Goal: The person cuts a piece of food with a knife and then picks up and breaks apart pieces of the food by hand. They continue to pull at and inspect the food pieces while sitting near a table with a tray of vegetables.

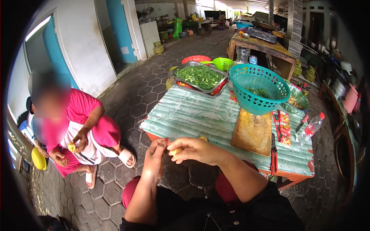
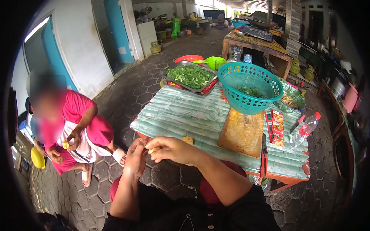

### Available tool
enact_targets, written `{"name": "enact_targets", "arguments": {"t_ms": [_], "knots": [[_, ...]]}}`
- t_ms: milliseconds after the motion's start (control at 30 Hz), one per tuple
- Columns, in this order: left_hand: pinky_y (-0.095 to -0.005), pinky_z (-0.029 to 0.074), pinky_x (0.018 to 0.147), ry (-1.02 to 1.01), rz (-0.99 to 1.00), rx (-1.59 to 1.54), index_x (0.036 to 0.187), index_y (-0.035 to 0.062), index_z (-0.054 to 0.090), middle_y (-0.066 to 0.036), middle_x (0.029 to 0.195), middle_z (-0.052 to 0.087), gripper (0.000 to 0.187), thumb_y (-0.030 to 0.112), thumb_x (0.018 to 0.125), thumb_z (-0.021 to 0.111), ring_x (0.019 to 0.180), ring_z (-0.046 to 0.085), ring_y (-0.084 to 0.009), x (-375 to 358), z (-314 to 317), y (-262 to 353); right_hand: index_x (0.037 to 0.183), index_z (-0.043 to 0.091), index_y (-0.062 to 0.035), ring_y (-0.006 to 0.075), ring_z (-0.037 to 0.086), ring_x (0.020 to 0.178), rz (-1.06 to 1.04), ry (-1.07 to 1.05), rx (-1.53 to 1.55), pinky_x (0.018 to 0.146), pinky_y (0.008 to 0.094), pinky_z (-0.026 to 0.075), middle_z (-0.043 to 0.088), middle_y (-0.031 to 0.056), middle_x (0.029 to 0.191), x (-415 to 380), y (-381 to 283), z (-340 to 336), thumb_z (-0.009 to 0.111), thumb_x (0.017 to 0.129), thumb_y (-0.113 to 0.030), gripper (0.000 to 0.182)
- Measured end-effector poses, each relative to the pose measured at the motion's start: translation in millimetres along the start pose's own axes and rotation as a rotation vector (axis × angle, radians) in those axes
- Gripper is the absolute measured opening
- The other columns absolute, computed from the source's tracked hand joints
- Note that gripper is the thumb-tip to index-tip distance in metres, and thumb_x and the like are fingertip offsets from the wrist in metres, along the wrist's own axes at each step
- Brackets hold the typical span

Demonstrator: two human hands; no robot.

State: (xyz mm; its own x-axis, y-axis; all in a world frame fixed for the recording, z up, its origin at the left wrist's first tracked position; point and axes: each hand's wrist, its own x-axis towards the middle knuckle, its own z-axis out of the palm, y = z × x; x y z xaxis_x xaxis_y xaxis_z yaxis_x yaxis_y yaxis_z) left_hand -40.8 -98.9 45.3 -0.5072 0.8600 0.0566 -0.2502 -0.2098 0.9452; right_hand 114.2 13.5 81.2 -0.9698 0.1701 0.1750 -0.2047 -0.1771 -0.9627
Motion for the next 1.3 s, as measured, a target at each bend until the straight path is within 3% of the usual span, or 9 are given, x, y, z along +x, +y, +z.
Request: {"name": "enact_targets", "arguments": {"t_ms": [167,300,500,667,767,1300], "knots": [[-0.0289,0.039,0.091,-0.016,0.019,-0.028,0.107,-0.0009,0.056,-0.007,0.099,0.061,0.025,0.020,0.094,0.054,0.098,0.054,-0.0136,-3.8,2.9,6.0,0.109,0.058,0.0025,0.0159,0.062,0.089,0.051,0.009,-0.083,0.076,0.0289,0.053,0.060,0.0104,0.103,0.0,-4.9,0.2,0.056,0.094,-0.016,0.024],[-0.0297,0.039,0.092,-0.038,0.008,-0.003,0.109,-0.0019,0.055,-0.008,0.101,0.060,0.026,0.019,0.094,0.054,0.100,0.053,-0.0147,-0.1,1.7,0.7,0.108,0.058,0.0024,0.0191,0.063,0.094,0.114,-0.027,-0.128,0.079,0.0319,0.054,0.060,0.0115,0.104,1.1,-7.7,-1.5,0.053,0.095,-0.014,0.021],[-0.0296,0.040,0.091,-0.067,-0.008,-0.001,0.111,-0.0023,0.055,-0.008,0.104,0.059,0.027,0.019,0.094,0.053,0.101,0.053,-0.0151,2.0,8.0,-4.6,0.112,0.056,0.0019,0.0192,0.062,0.096,0.101,0.018,-0.037,0.080,0.0327,0.054,0.059,0.0123,0.106,-1.2,-8.0,-1.1,0.053,0.095,-0.013,0.023],[-0.0290,0.040,0.090,-0.115,-0.015,-0.034,0.111,-0.0022,0.055,-0.008,0.105,0.059,0.027,0.020,0.095,0.052,0.101,0.053,-0.0150,3.8,9.3,-8.1,0.121,0.050,-0.0006,0.0181,0.056,0.106,-0.030,0.007,-0.022,0.088,0.0310,0.049,0.053,0.0116,0.117,0.7,-0.7,-6.7,0.056,0.089,-0.004,0.032],[-0.0288,0.040,0.090,-0.108,-0.007,-0.008,0.111,-0.0027,0.054,-0.009,0.106,0.058,0.027,0.020,0.095,0.051,0.101,0.053,-0.0152,3.1,9.4,-6.2,0.123,0.048,-0.0005,0.0185,0.056,0.105,0.012,0.018,0.014,0.088,0.0319,0.050,0.054,0.0119,0.116,0.6,-1.7,-7.9,0.055,0.089,-0.002,0.035],[-0.0278,0.038,0.092,-0.091,-0.026,-0.020,0.112,-0.0041,0.054,-0.008,0.105,0.058,0.027,0.017,0.096,0.050,0.101,0.051,-0.0141,-0.7,12.6,-1.8,0.121,0.046,-0.0001,0.0239,0.063,0.099,0.030,0.080,0.041,0.079,0.0321,0.054,0.055,0.0139,0.113,-1.5,-10.2,-4.3,0.057,0.092,-0.009,0.032]]}}
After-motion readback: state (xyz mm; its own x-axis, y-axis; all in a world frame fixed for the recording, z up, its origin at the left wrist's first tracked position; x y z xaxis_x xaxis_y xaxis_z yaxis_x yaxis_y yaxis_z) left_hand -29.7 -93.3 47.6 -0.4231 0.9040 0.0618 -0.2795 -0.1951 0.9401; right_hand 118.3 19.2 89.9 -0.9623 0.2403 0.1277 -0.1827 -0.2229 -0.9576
